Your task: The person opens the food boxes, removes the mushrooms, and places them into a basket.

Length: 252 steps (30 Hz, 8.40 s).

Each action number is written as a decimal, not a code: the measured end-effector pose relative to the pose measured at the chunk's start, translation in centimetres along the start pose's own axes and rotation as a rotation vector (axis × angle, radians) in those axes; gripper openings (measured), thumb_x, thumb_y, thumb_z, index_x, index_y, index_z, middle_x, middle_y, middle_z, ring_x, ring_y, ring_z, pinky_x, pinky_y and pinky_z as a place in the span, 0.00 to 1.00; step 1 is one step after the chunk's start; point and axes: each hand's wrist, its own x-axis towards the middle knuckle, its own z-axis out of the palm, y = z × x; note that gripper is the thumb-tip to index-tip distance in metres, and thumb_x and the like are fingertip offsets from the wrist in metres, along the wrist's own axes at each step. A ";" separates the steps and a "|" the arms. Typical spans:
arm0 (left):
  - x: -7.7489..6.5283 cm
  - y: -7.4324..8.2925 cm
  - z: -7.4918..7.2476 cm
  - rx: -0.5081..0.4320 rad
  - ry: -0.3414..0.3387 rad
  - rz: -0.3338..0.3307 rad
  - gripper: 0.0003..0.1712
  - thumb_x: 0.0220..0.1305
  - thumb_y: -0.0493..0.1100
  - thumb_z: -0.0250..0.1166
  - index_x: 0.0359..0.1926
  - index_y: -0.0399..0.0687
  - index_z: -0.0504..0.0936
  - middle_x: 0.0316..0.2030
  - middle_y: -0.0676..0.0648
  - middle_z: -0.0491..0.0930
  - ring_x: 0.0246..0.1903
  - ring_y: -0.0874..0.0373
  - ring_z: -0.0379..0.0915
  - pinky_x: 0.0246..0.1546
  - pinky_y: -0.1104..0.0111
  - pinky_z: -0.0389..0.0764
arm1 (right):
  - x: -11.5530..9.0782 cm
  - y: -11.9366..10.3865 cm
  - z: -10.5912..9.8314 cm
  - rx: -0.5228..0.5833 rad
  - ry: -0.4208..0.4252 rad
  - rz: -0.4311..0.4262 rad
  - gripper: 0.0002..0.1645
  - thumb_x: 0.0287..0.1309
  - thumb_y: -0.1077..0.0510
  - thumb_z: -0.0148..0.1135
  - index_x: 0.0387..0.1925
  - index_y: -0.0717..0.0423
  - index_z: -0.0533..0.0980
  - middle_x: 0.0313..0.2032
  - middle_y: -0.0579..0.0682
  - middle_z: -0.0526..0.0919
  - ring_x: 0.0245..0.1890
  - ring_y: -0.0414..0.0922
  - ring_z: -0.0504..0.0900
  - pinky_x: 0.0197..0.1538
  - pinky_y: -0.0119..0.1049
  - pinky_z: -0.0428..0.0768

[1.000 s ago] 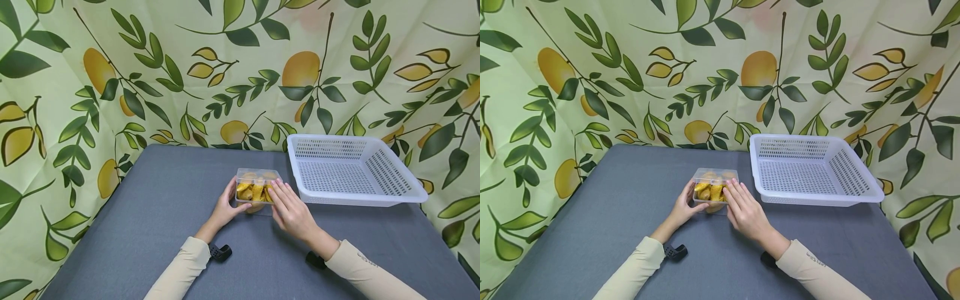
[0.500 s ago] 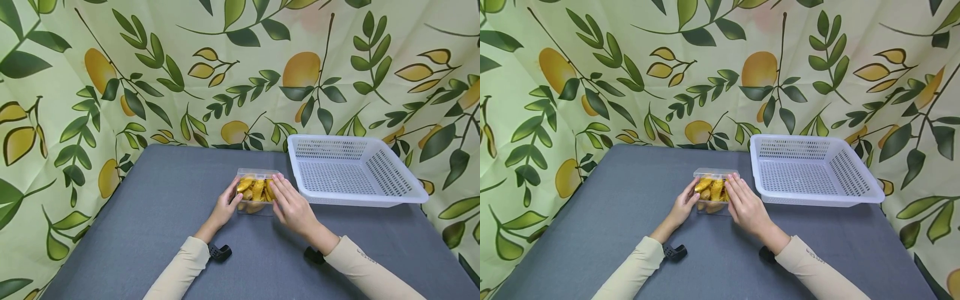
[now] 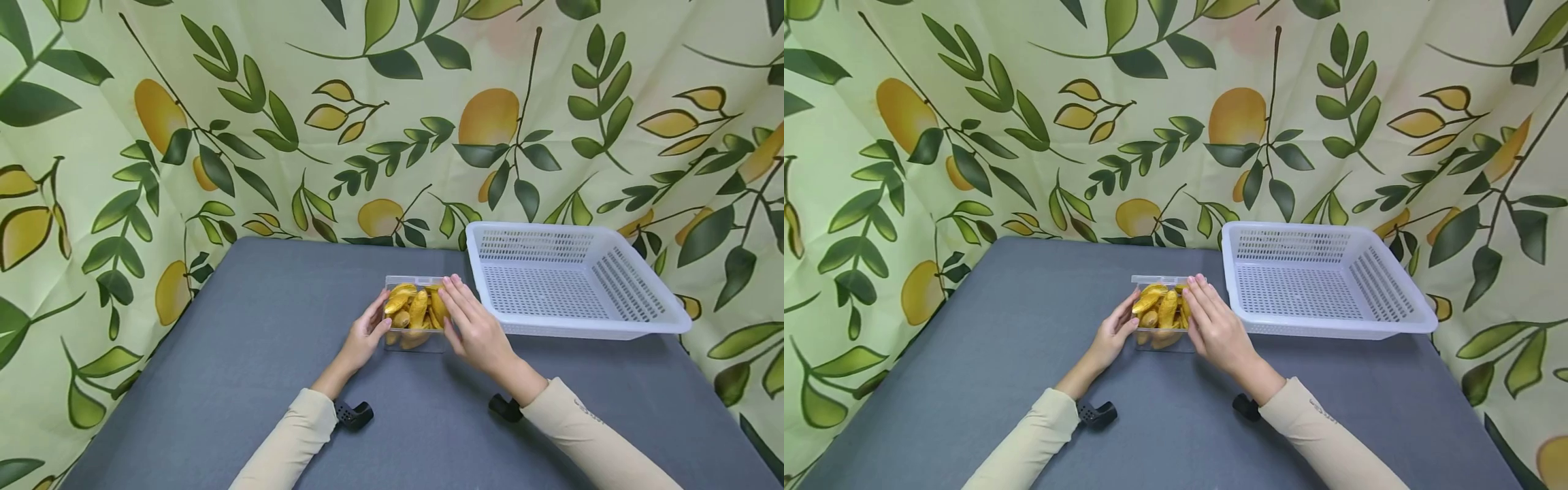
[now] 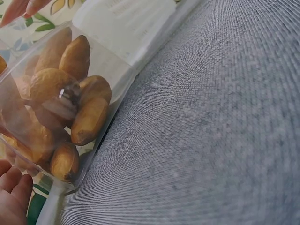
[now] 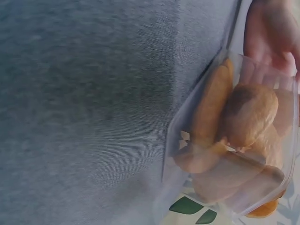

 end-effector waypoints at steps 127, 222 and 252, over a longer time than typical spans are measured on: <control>-0.5 -0.3 0.0 -0.034 -0.049 -0.014 0.33 0.71 0.33 0.50 0.73 0.31 0.51 0.75 0.31 0.45 0.75 0.39 0.42 0.67 0.89 0.53 | 3.6 3.4 0.4 0.457 -0.422 0.856 0.14 0.56 0.68 0.64 0.44 0.70 0.81 0.43 0.68 0.85 0.43 0.61 0.86 0.43 0.43 0.88; -0.4 -0.2 0.1 -0.045 -0.045 -0.028 0.33 0.71 0.34 0.50 0.72 0.30 0.51 0.75 0.31 0.46 0.74 0.38 0.44 0.66 0.90 0.54 | 3.0 1.3 2.8 0.770 -0.438 1.002 0.18 0.58 0.69 0.61 0.50 0.71 0.78 0.47 0.69 0.84 0.47 0.57 0.85 0.46 0.32 0.86; -0.5 -0.4 0.1 -0.060 -0.040 -0.015 0.33 0.70 0.34 0.51 0.72 0.29 0.51 0.74 0.30 0.46 0.74 0.40 0.41 0.68 0.88 0.51 | 3.8 1.7 -0.1 0.846 -0.311 1.035 0.15 0.57 0.73 0.60 0.47 0.76 0.76 0.46 0.75 0.80 0.33 0.25 0.79 0.40 0.18 0.80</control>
